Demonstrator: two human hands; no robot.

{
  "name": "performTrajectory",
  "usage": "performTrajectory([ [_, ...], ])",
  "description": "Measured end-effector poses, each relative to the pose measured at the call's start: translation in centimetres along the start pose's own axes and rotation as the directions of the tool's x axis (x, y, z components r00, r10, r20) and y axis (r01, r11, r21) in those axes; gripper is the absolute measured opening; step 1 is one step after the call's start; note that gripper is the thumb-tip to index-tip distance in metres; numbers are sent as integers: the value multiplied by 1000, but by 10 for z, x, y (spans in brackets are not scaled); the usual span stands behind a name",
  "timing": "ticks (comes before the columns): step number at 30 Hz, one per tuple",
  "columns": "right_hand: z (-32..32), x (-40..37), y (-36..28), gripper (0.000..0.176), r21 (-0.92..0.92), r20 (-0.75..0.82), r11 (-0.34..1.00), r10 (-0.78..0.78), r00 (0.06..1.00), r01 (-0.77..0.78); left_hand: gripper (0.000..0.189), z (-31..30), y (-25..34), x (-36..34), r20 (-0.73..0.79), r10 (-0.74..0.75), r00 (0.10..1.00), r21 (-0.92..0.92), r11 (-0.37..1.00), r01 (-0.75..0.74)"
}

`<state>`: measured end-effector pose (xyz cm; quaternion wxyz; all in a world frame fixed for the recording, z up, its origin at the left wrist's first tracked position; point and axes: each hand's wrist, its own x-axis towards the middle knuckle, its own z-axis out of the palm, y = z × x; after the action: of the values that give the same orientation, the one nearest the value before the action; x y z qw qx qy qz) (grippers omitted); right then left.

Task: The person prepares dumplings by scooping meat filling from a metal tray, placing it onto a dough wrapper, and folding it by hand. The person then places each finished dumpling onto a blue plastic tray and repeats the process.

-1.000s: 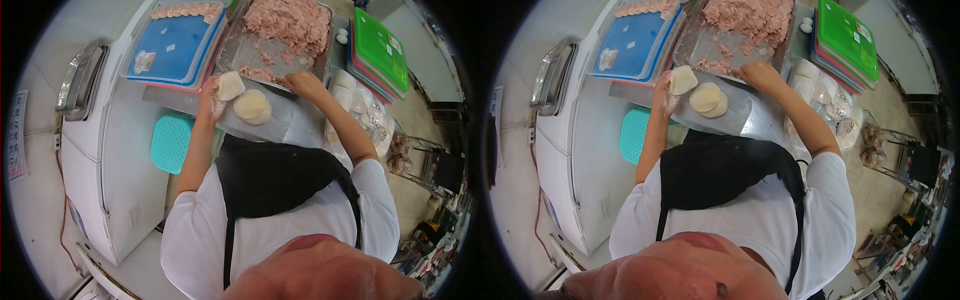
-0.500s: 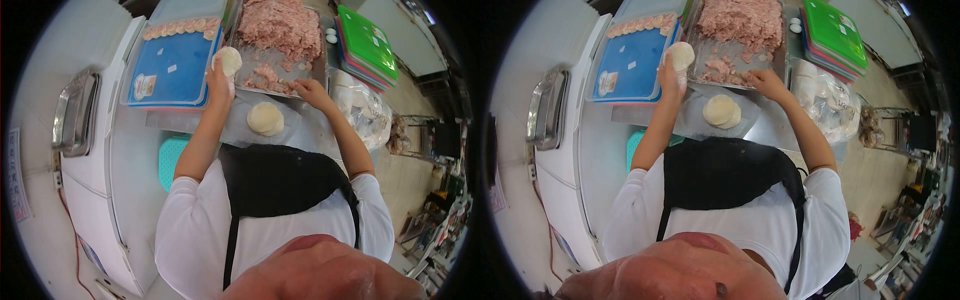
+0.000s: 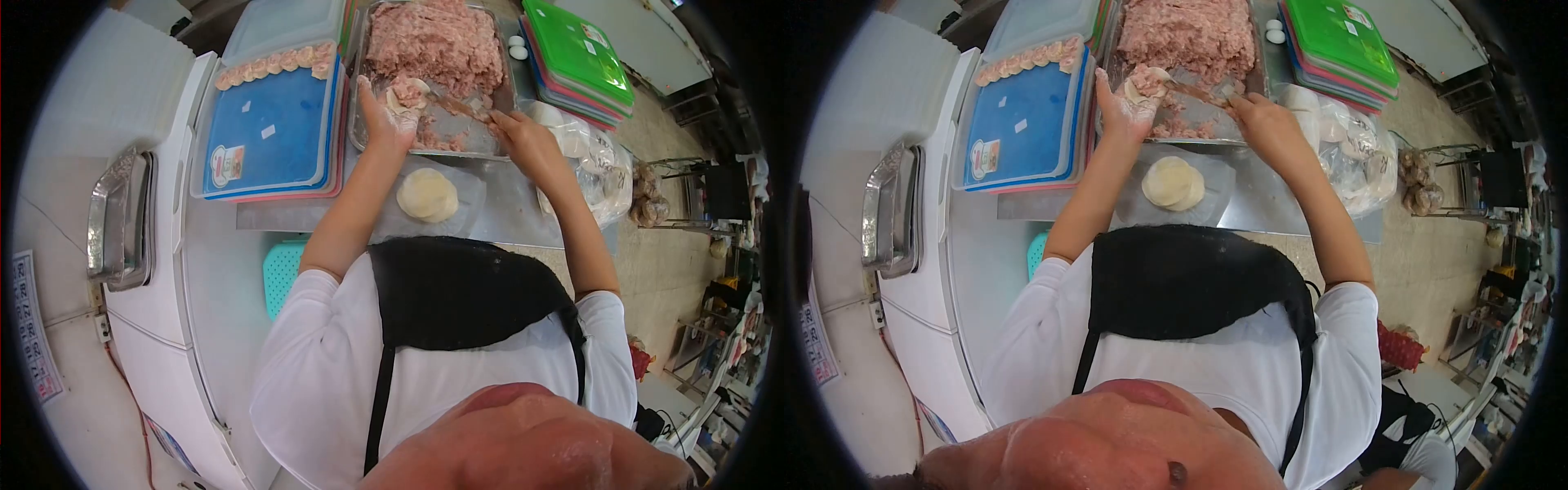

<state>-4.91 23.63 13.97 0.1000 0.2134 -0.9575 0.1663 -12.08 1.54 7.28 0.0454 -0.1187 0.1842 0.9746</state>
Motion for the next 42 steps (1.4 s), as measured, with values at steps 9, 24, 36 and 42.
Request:
performTrajectory([
  [9, -5, 10, -14, 25, -92, -41, 960, -269, 962, 264, 67, 26, 1, -20, -14, -17, 1000, -69, 998, 16],
  [24, 132, 70, -3, 37, 27, 381, 955, -284, 880, 296, 49, -9, 93, -79, 316, 260, 912, 930, 106, -352],
  [36, -11, 40, 26, 33, 659, 129, 752, -115, 985, 2, 52, 22, 53, -59, 545, 11, 838, 826, -174, -536],
  [42, -51, 34, 50, 28, 287, 112, 933, -259, 959, 218, 43, 36, 40, -39, 458, -202, 866, 857, -159, -490],
])
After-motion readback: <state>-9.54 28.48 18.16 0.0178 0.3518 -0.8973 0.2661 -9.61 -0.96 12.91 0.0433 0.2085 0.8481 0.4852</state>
